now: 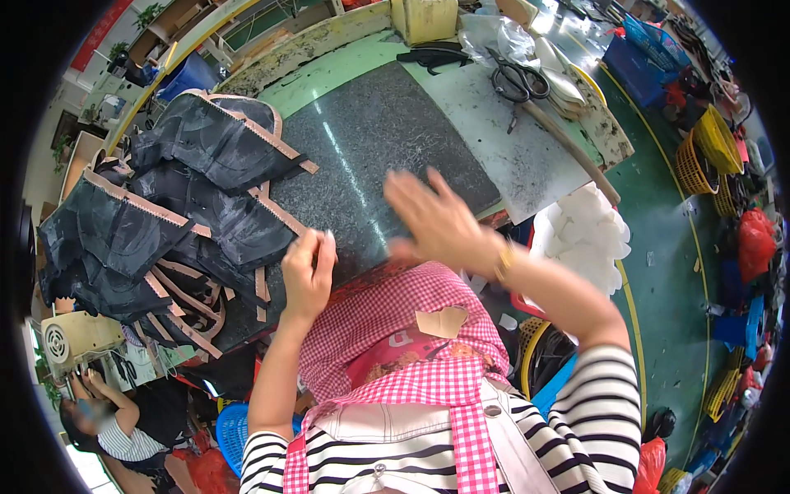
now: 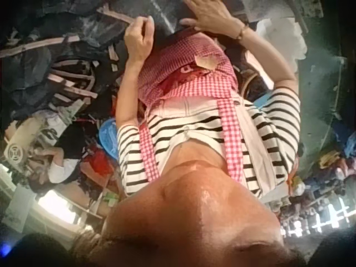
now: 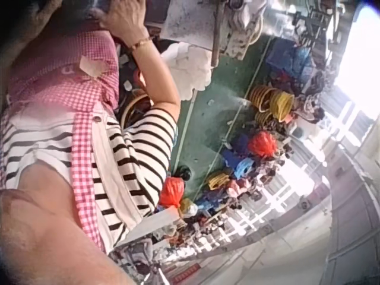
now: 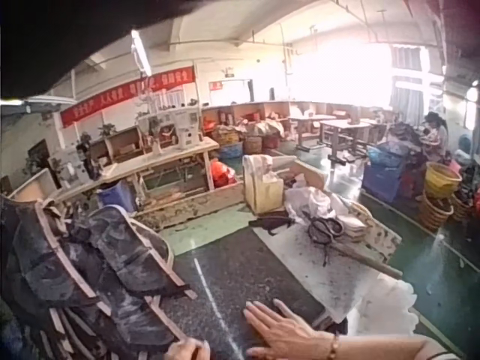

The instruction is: The person assembles footwear components by hand in a factory setting. They pick up white insoles and black shoe uppers, insert the insoles into the uppers, and place the assembled units into a blue basket. The process involves repetitive handling of materials from various bins and a work table.

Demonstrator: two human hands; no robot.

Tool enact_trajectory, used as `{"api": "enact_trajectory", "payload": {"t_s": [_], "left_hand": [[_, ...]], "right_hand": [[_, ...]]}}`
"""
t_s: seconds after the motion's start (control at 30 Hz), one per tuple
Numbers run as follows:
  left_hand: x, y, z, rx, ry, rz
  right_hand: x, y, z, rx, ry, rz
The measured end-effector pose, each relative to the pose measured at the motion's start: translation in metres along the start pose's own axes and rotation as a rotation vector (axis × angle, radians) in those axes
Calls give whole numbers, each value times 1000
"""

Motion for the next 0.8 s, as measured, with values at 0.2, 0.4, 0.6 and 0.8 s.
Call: {"api": "enact_trajectory", "payload": {"t_s": [0.2, 0.4, 0.6, 0.8], "left_hand": [[-9, -19, -12, 47, -68, -86], [-27, -11, -43, 18, -158, -476], [-58, 25, -25, -153, -190, -690], [-95, 90, -15, -128, 102, -625]], "right_hand": [[136, 1, -102, 316, -312, 65], [-58, -18, -16, -175, 146, -193], [83, 2, -132, 176, -203, -19], [-180, -22, -38, -115, 609, -566]]}}
Point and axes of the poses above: each hand's wrist, its own z-axis away from the middle knuckle, its own y-axis out of the back of the hand, x = y × z, the point moved 10 cm from there along -z, towards the middle knuckle, and after that the axes turned 8 degrees about -z, right-handed, at the moved point
